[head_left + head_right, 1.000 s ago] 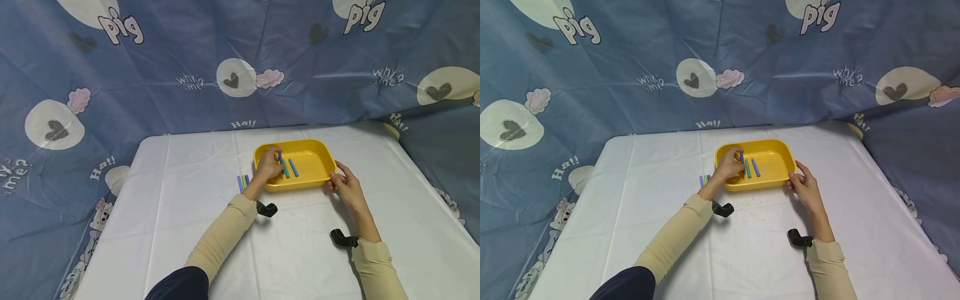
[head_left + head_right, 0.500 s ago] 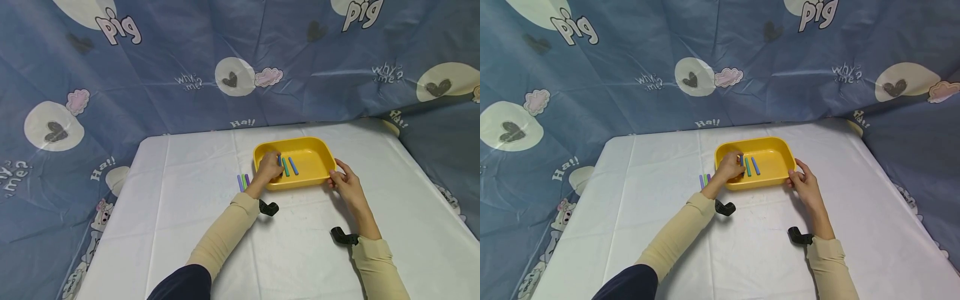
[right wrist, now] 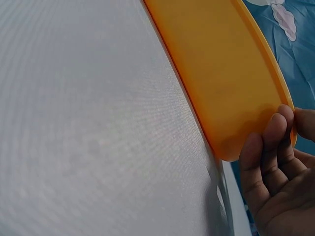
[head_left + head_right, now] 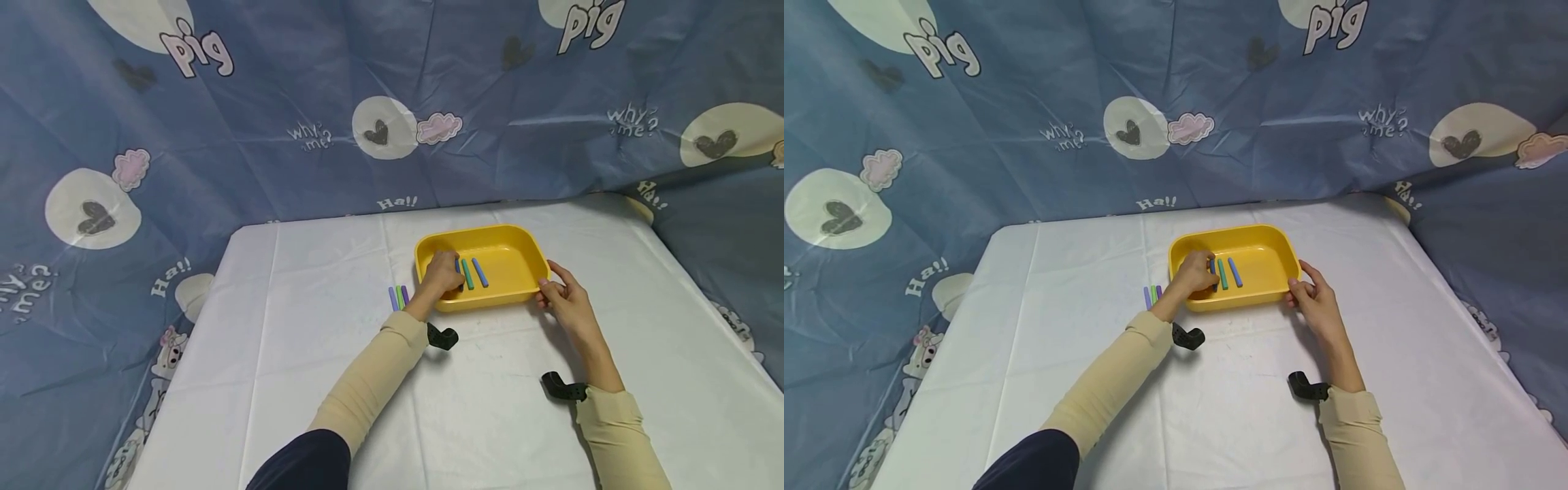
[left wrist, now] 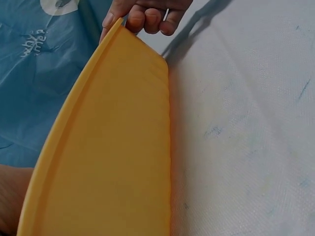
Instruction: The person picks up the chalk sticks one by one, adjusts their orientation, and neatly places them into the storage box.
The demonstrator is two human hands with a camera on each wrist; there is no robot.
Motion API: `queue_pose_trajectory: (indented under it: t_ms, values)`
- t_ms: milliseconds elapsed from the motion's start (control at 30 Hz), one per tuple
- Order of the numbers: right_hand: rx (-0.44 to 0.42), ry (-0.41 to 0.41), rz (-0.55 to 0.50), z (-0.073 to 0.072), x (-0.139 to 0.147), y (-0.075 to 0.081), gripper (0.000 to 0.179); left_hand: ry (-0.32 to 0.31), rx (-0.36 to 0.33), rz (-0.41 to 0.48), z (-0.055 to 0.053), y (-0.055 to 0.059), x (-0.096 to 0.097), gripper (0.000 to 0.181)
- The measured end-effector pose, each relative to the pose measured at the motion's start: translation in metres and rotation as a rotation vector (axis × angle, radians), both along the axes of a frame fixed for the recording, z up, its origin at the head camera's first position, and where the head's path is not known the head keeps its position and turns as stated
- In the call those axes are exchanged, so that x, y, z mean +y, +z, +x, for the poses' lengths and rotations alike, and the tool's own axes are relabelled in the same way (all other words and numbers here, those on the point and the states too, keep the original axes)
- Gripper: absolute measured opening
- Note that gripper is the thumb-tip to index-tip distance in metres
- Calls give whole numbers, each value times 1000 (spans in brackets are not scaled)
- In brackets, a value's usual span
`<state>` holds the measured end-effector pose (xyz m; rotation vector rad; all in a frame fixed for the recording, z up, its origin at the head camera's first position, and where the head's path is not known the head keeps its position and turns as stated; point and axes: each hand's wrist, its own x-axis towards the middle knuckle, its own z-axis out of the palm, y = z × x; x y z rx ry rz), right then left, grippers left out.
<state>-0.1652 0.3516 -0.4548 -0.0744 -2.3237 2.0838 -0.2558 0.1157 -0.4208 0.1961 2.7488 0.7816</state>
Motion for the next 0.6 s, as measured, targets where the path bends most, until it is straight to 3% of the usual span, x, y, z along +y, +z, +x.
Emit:
queue_pose_trajectory:
  t_ms: [133, 367, 600]
  values:
    - [-6, -1, 5, 0, 0, -2, 65, 12, -6, -4, 0, -1, 1, 48]
    - [-15, 2, 1, 9, -9, 20, 64, 9, 14, 9, 0, -3, 2, 47]
    - [-10, 0, -4, 10, -10, 24, 63, -17, 53, 13, -1, -5, 3, 45]
